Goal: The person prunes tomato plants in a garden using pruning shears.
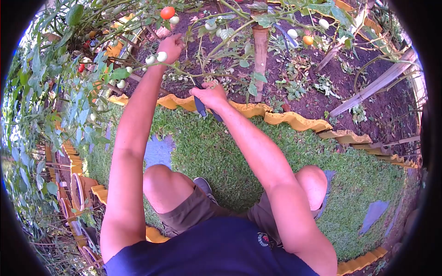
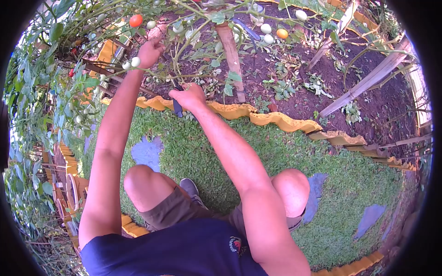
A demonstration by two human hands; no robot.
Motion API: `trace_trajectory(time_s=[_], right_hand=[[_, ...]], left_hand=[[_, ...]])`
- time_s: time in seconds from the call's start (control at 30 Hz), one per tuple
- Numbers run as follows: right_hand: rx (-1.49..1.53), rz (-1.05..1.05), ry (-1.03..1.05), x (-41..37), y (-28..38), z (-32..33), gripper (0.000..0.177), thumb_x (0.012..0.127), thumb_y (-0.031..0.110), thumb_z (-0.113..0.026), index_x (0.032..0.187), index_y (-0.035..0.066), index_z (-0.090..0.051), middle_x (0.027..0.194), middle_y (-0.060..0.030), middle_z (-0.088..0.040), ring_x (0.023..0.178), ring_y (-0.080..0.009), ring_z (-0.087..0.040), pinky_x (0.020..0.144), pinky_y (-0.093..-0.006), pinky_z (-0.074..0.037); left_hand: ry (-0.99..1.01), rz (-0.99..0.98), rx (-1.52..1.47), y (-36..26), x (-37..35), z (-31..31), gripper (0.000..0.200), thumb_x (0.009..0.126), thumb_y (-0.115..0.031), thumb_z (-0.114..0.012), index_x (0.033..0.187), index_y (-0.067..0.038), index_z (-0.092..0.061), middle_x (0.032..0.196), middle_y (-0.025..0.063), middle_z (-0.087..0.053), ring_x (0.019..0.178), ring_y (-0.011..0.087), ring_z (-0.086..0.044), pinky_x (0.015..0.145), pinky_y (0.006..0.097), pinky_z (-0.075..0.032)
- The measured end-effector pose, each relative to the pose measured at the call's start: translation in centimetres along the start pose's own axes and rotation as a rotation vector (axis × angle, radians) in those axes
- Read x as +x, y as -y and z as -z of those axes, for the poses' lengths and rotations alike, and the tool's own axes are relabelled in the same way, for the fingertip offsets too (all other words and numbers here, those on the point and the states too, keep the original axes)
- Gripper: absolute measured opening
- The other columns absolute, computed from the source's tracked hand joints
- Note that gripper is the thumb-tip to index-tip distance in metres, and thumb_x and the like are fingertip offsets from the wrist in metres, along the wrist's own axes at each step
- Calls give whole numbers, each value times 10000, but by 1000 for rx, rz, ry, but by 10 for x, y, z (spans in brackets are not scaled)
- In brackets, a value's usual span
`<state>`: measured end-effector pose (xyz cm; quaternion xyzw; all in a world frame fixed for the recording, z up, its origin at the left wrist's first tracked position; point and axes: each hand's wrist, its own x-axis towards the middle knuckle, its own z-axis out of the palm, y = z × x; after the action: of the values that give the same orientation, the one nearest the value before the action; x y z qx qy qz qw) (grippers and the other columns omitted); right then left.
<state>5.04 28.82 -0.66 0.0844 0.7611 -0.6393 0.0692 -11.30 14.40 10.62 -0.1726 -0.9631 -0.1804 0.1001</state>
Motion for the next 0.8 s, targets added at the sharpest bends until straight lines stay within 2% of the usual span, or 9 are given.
trace_trajectory(time_s=[0.07, 0.17, 0.27, 0.37, 0.4, 0.53, 0.6, 0.7, 0.8], right_hand=[[-95, -100, 4, 2, -4, 3, 477, 683, 462, -751, 782, -4, -721, 852, -185, -734, 810, -314, -712, 771, -402, -548], [-152, -54, 98, -9, -8, 9, 477, 680, 481, -753, 749, 10, -718, 750, -159, -715, 698, -272, -696, 663, -387, -544], [-220, -139, 327, -26, -10, 17, 483, 682, 499, -755, 721, 19, -714, 659, -124, -680, 590, -239, -665, 575, -363, -526], [-414, -125, 581, -40, -17, 21, 478, 672, 504, -766, 653, 35, -673, 595, -89, -635, 477, -202, -580, 487, -355, -466], [-477, -127, 674, -42, -20, 21, 478, 669, 502, -769, 639, 37, -663, 588, -87, -630, 468, -199, -568, 478, -357, -454], [-563, -199, 942, -44, -41, 23, 425, 663, 458, -777, 614, 58, -642, 557, -78, -605, 448, -186, -542, 447, -362, -419], [-572, -241, 931, -42, -48, 22, 426, 662, 459, -775, 599, 61, -639, 554, -76, -605, 451, -187, -543, 452, -363, -424], [-520, -301, 868, -28, -72, 13, 435, 665, 462, -773, 603, 54, -636, 555, -68, -599, 452, -188, -544, 448, -367, -426], [-405, -304, 819, -17, -88, 6, 452, 663, 468, -779, 618, 43, -633, 556, -67, -589, 449, -190, -544, 440, -373, -427]], left_hand=[[-202, -105, -114, 39, 19, -31, 602, 840, -223, -730, 1381, -21, -562, 1229, 197, -677, 984, 257, -677, 893, 374, -521], [55, 3, -51, -20, -11, 26, 825, 862, -210, -720, 1542, 8, -308, 1458, 205, -520, 1214, 295, -599, 1050, 354, -451], [232, -30, -199, -17, -57, 58, 712, 901, -233, -699, 1496, 11, -395, 1429, 189, -557, 1193, 267, -617, 1002, 370, -491], [554, 141, -292, -39, -146, 91, 654, 916, -257, -702, 1470, -13, -454, 1406, 129, -588, 1132, 192, -616, 978, 348, -486], [594, 43, -286, -29, -180, 90, 670, 914, -286, -711, 1475, -28, -452, 1394, 133, -598, 1107, 211, -630, 993, 367, -488], [1027, 182, -215, -55, -293, 119, 734, 880, -413, -730, 1479, -75, -473, 1410, 155, -579, 1217, 308, -598, 1107, 468, -416], [653, -111, -87, -68, -336, 107, 575, 853, -341, -737, 1339, -63, -605, 1301, 137, -646, 1184, 318, -612, 1076, 469, -427], [260, 91, 134, -90, -365, 79, 373, 820, -249, -719, 1137, -55, -679, 1198, 110, -677, 1139, 316, -621, 1016, 453, -442], [168, 76, 171, -89, -364, 75, 210, 807, -195, -695, 967, -60, -685, 1129, 85, -684, 1082, 296, -629, 934, 436, -458]])
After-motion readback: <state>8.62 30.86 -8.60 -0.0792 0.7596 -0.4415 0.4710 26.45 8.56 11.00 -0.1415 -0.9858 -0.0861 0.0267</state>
